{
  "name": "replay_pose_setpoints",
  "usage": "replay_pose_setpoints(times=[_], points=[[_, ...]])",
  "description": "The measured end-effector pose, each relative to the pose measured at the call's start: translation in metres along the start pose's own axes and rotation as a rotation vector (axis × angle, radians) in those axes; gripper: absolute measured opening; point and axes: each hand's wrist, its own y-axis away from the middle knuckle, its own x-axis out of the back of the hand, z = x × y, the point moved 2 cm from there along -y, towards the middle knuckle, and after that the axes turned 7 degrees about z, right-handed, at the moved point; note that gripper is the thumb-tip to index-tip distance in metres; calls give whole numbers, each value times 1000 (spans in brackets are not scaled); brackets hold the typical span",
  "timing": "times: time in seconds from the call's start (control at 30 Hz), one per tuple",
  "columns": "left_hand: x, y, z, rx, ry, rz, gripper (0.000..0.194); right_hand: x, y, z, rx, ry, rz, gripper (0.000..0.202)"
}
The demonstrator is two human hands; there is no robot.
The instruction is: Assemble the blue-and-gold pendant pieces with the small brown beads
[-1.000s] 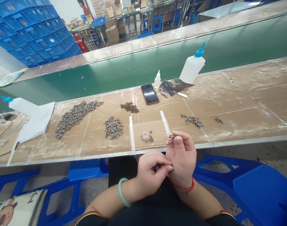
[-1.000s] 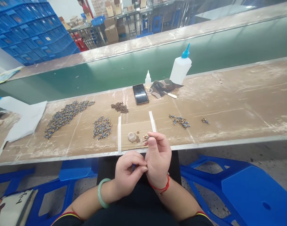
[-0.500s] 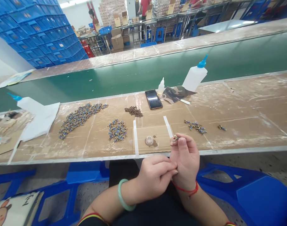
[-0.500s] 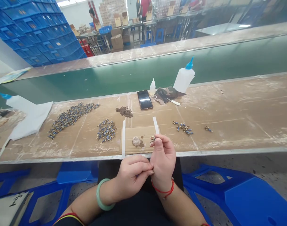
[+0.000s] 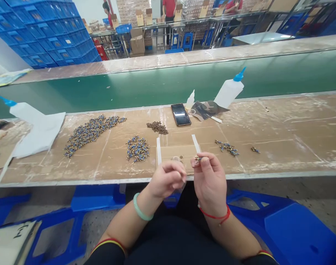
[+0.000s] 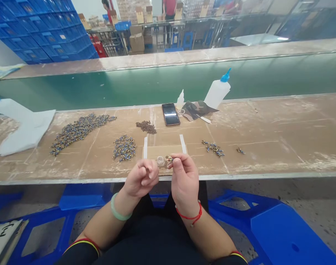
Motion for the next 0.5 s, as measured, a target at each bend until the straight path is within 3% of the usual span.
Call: replay_pose_setpoints(times=[0.07,0.17,0.37,0.5], points=[[1,1,-3,71,257,73,36,-1,-1,-1,6,2,-60,35],[-1,4,-3,93,412,89,26,-2,0,-3,6,27,-155,32],[-3,6,4,64,403,72,31,-8,-1,-9,-2,44,-301,27],[11,10,1,-19,387,92,27,-7,-6,-9,-3,85,-318,31]])
